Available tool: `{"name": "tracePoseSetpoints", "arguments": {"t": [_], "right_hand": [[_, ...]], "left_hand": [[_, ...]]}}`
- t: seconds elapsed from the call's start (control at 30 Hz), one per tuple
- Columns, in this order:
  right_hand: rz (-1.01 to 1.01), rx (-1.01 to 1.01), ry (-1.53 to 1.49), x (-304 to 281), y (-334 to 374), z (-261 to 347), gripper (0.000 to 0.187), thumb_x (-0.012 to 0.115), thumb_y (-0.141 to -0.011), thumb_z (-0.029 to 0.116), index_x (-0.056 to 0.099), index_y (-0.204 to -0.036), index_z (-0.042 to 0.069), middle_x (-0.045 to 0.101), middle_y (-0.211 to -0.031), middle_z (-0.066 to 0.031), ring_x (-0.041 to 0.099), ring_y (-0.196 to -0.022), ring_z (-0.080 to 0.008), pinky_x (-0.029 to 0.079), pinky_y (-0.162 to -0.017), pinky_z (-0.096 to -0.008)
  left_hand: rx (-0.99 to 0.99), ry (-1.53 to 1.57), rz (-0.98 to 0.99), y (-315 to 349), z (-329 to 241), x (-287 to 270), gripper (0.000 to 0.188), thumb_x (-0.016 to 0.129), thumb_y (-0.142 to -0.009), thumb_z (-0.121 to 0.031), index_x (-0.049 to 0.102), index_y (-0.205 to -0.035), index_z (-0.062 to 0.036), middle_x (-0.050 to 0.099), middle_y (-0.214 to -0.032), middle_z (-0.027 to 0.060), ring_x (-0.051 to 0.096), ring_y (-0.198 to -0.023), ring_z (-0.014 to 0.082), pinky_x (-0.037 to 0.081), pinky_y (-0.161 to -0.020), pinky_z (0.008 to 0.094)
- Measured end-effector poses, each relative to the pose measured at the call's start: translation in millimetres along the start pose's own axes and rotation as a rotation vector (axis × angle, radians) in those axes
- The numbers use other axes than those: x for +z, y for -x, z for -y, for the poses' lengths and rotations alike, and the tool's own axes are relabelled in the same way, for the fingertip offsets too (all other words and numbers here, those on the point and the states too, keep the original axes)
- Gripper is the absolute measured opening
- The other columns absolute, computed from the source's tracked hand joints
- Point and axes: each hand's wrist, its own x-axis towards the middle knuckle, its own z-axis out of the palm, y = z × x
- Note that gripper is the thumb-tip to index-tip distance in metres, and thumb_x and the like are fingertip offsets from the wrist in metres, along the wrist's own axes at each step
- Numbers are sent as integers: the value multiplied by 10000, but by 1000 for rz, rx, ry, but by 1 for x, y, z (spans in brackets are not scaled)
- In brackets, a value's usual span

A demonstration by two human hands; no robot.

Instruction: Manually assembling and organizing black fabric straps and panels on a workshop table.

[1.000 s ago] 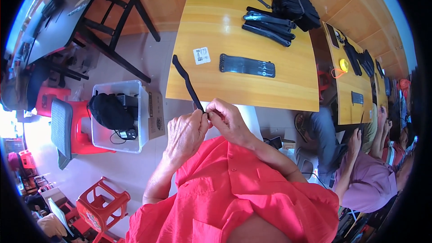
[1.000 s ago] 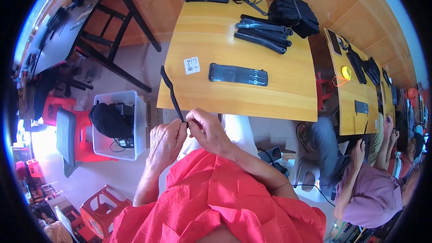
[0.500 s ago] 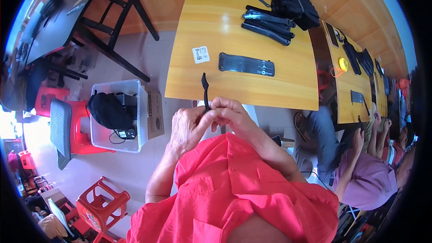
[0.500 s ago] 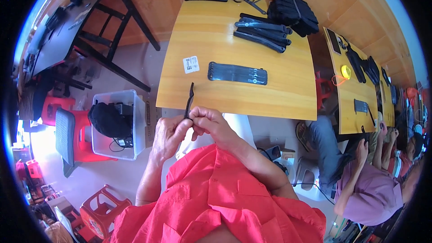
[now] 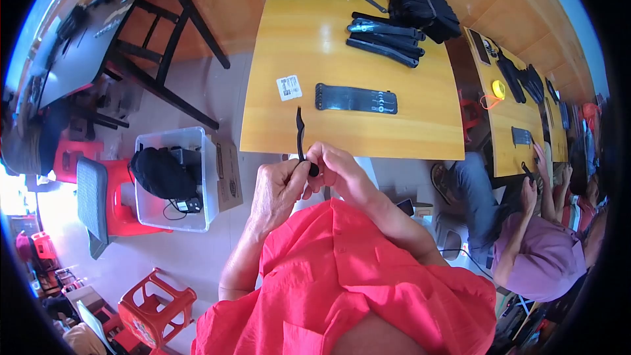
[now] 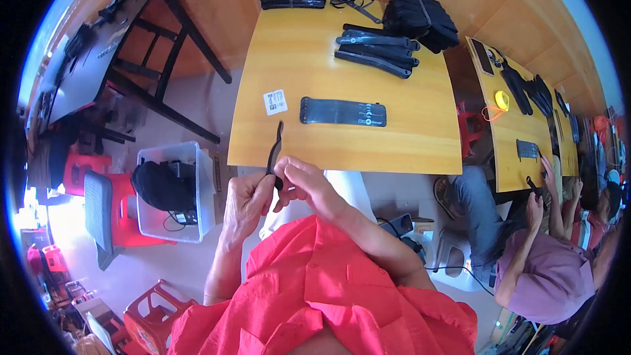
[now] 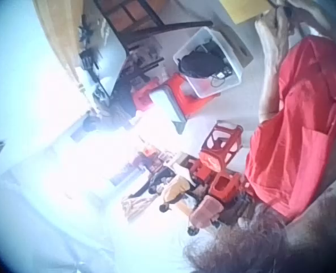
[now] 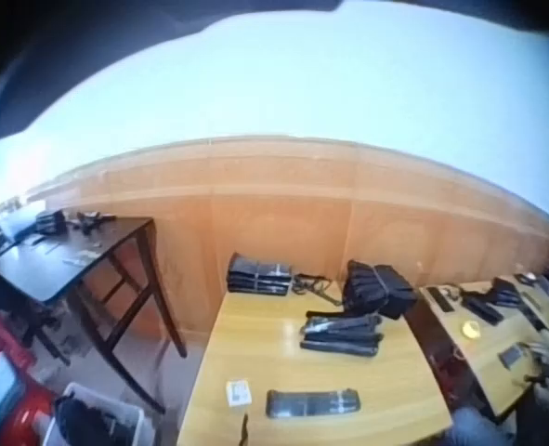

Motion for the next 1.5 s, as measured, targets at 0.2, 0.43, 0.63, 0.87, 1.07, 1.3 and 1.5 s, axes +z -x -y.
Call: {"name": "tracePoseSetpoints", "arguments": {"t": [0.2,0.43,0.63,0.87,1.07,1.3,1.5], "right_hand": [[-49,-258,649,2,4,-1,235,571,-878,220,465,-823,18,449,-735,-27,517,-640,-72,441,-529,-212],[6,-270,452,12,18,23,257,495,-922,170,505,-708,29,458,-649,5,467,-570,-56,385,-502,-208],[-297,-189,644,-12,51,73,271,534,-884,229,543,-668,65,459,-556,28,462,-518,-48,357,-477,-195],[-715,-290,684,-102,96,126,263,583,-819,239,501,-611,101,419,-478,37,427,-410,-61,328,-404,-214],[-719,-280,494,-112,131,154,263,598,-794,202,444,-595,126,345,-455,44,366,-362,-66,305,-373,-230],[-1142,-578,309,-193,234,177,169,608,-771,247,514,-718,117,255,-497,84,284,-394,-44,271,-388,-214],[-811,-319,686,-135,204,173,187,570,-788,179,574,-725,3,437,-512,17,410,-379,-66,408,-421,-217]], "left_hand": [[-18,-27,-20,3,0,6,350,466,-913,-174,565,-653,37,478,-473,26,439,-448,68,350,-419,254],[-8,189,138,9,-5,4,389,437,-905,-142,460,-536,-19,440,-464,-4,372,-418,50,279,-398,228],[-90,349,137,13,-22,-44,430,506,-838,-217,314,-473,-97,322,-422,-14,308,-339,74,222,-323,223],[-93,711,56,13,-3,-100,425,477,-870,-169,326,-476,-111,324,-390,-13,272,-314,59,197,-313,201],[-133,650,242,17,11,-116,363,506,-854,-129,358,-523,-100,331,-420,-19,291,-318,59,211,-301,206],[-88,844,-159,53,16,-176,442,435,-915,-181,265,-507,-162,233,-402,-60,182,-301,33,146,-264,192],[-80,668,-87,0,28,-107,400,448,-936,-299,375,-604,-89,320,-518,-14,316,-448,82,260,-419,227]]}}
